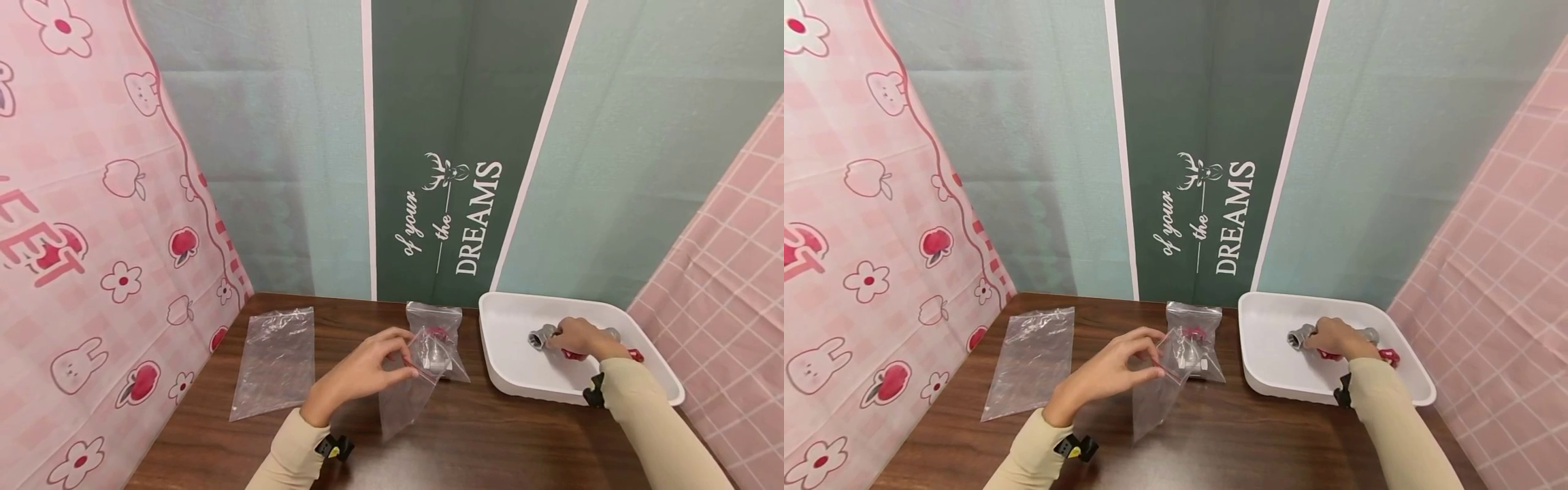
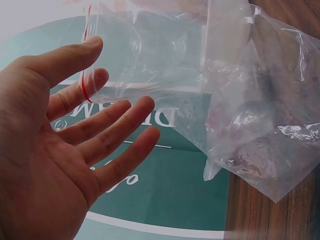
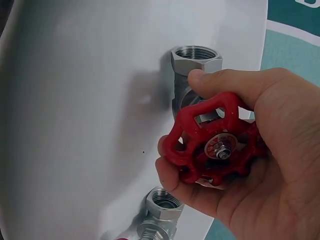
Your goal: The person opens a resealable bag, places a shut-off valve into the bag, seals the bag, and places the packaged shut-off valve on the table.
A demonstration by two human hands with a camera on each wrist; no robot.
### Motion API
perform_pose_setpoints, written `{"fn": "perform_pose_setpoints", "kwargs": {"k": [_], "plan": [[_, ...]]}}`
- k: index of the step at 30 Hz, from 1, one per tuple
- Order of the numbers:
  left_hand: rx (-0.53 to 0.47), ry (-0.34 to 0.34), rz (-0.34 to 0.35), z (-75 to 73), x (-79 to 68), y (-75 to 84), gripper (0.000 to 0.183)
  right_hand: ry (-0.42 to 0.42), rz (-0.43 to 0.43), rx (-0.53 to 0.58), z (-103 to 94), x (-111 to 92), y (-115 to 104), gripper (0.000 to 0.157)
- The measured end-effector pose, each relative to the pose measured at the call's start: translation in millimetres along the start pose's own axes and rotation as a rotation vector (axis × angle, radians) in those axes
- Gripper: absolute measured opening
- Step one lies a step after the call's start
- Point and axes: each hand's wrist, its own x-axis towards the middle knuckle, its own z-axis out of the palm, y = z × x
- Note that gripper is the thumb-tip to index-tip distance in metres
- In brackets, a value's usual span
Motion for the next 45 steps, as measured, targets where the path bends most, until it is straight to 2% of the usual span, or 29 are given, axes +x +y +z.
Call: {"fn": "perform_pose_setpoints", "kwargs": {"k": [14,21,38,45], "plan": [[-0.064,-0.023,0.005,-0.2,-0.8,-6.2,0.014,0.067,-0.072,0.013,-3.9,-4.9,-11.9,0.03],[-0.058,-0.023,0.022,1.0,-1.3,-8.3,0.013,0.094,-0.104,0.009,-6.4,-10.1,-15.5,0.03],[-0.072,-0.005,0.013,1.1,-1.3,-8.4,0.014,0.187,-0.213,-0.038,-10.2,-25.3,-31.5,0.026],[-0.062,0.0,0.02,1.2,-1.9,-8.2,0.014,0.177,-0.234,-0.032,-10.7,-32.5,-44.8,0.029]]}}
